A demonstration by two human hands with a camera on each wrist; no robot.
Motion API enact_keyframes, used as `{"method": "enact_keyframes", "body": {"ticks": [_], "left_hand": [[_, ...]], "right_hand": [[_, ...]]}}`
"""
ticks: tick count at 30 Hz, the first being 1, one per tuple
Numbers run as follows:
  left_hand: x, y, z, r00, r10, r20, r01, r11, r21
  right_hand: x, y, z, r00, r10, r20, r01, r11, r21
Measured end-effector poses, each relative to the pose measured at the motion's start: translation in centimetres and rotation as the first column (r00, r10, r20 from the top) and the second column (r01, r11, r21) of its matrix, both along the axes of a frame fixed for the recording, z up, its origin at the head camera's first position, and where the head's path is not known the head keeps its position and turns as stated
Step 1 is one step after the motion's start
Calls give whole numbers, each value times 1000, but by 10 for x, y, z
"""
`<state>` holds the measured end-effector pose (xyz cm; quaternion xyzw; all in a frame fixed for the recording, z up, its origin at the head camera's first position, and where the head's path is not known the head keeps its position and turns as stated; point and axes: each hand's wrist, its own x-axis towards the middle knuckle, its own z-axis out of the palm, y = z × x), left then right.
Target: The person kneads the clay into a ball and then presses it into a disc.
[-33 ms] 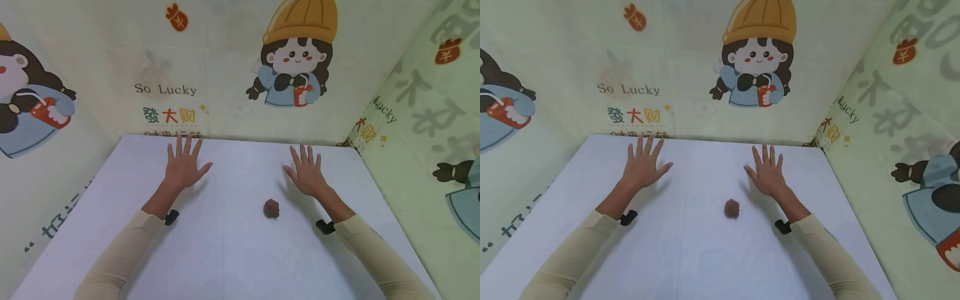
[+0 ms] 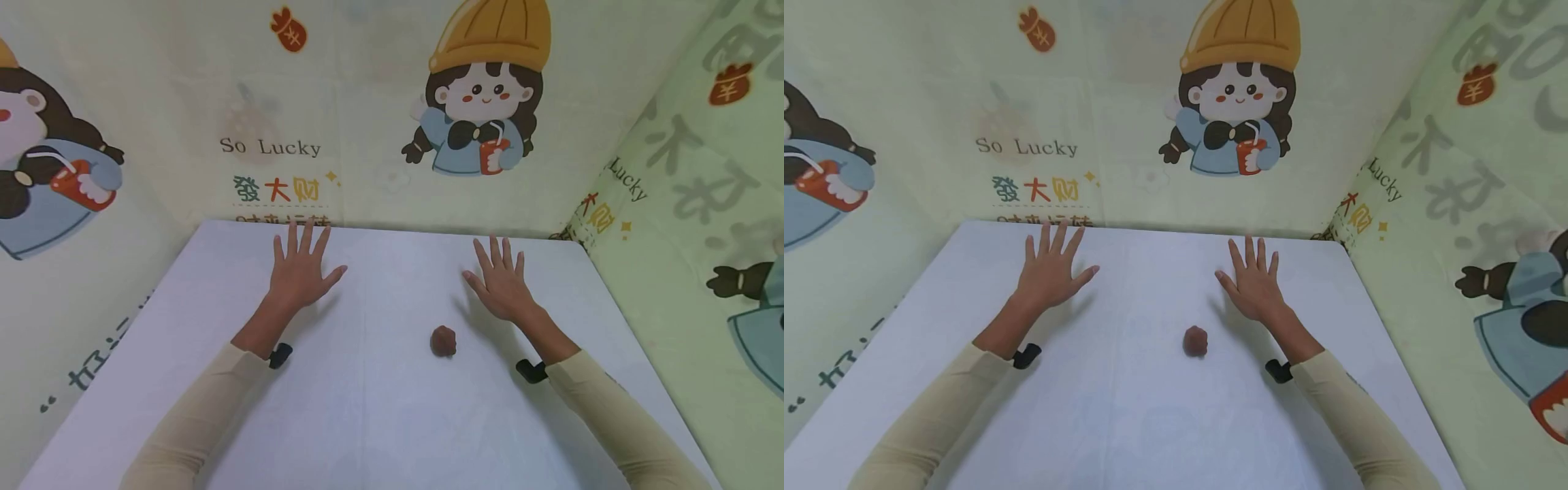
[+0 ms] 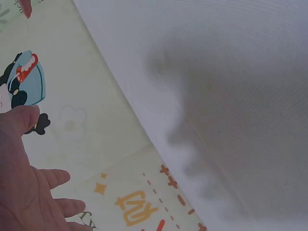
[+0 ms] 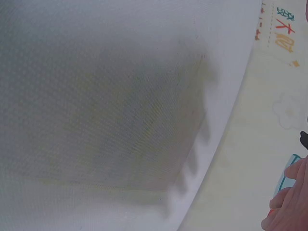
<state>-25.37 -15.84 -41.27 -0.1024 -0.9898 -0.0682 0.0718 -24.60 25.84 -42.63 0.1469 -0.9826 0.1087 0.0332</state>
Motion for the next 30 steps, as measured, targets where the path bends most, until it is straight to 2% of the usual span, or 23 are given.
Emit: {"method": "enact_keyframes", "body": {"ticks": [5, 10, 16, 21, 26, 30], "left_hand": [[-1, -1, -1, 1000, 1, -8, -1, 1000, 8], [-2, -2, -2, 1000, -4, 1, 4, 1000, 8], [-4, -2, 0, 1000, -10, 9, 10, 1000, 19], [-3, -3, 0, 1000, -10, 17, 9, 1000, 22], [-2, -2, 1, 1000, -9, 22, 9, 1000, 25], [-3, -1, 2, 1000, -9, 28, 8, 1000, 27]], "right_hand": [[2, 0, -1, 1000, -6, 8, 6, 1000, -3], [6, -1, 3, 1000, 9, 11, -8, 998, -60], [16, -12, 12, 994, 105, 34, -98, 979, -180], [33, -28, 15, 968, 205, 142, -168, 957, -237], [53, -40, 15, 931, 269, 247, -231, 958, -171], [67, -43, 13, 924, 302, 236, -290, 953, -87]]}}
